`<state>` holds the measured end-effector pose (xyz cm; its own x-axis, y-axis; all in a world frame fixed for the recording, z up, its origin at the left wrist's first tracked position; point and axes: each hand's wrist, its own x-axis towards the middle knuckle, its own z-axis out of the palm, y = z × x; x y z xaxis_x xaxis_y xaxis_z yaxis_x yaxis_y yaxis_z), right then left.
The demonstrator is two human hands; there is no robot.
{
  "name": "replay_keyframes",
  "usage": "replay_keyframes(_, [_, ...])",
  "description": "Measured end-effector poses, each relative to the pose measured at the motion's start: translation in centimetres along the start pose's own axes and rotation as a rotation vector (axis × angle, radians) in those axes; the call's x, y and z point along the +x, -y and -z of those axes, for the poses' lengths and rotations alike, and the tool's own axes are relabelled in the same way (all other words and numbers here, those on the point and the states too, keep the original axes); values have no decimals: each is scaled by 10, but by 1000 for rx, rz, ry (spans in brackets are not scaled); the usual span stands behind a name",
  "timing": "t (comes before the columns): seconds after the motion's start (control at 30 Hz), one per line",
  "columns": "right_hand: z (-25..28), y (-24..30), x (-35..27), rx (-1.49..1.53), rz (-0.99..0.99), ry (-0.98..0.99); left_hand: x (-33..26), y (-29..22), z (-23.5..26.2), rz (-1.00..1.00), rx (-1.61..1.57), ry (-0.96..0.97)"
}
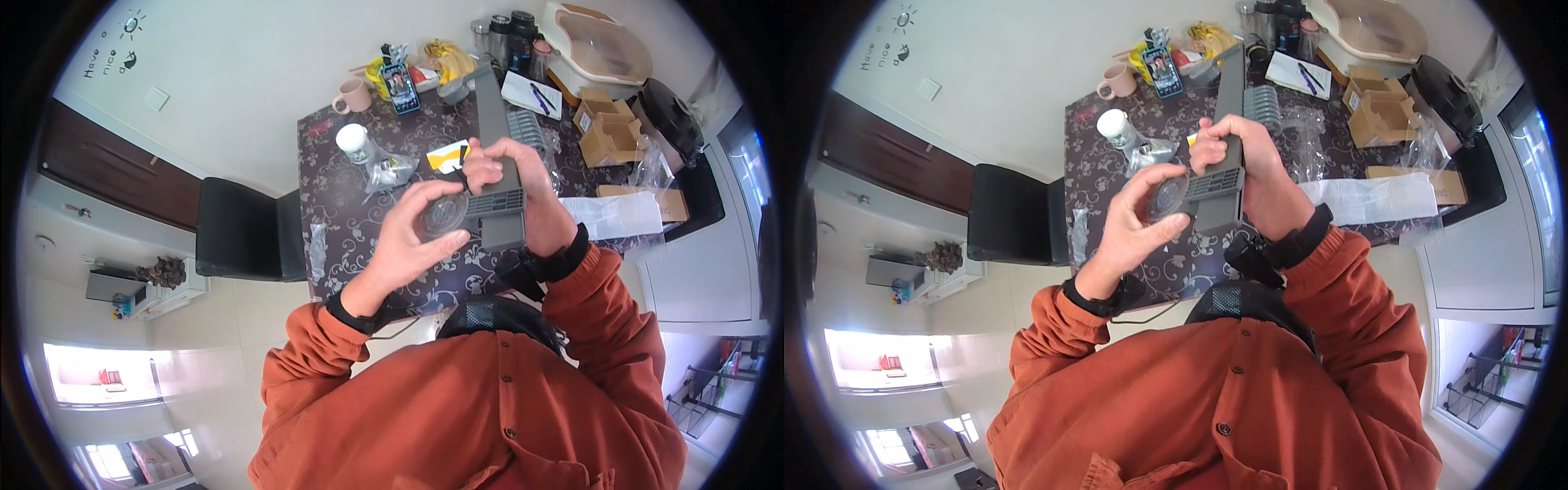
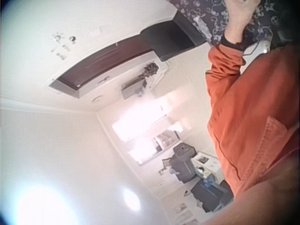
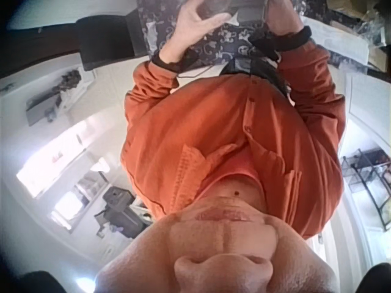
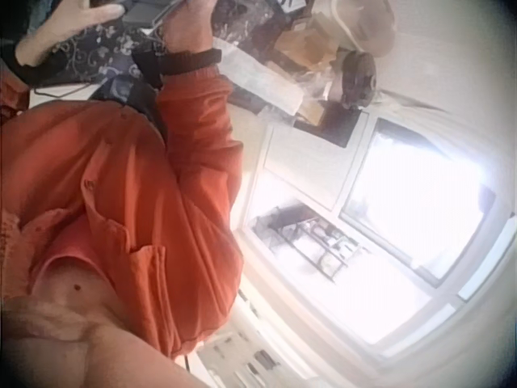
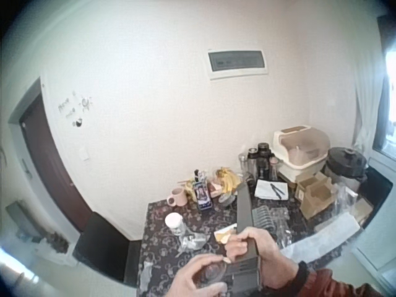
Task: The person unpacks a grey plastic component from a clear bag, then repeatedly attaches and detaches a circular grey piece to a slot on the component. They rotate and reposition the parts multiple times while seated at a table.
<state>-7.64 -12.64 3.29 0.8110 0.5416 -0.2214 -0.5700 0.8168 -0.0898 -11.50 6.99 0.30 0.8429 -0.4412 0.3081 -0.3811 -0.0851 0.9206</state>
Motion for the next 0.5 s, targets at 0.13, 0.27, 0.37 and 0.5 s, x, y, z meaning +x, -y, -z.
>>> replay_keyframes(0.13, [2,2,4,-5,-10,9,0,6,3,7,-71,13])
replay_keyframes(0.27, [4,2,5,-33,-5,41,1,6,1,-39,-20,24])
replay_keyframes(0.37, [5,1,4,-51,17,41,1,5,0,-43,32,26])
replay_keyframes(0.5, [7,2,5,-26,16,12,0,3,-1,-41,112,44])
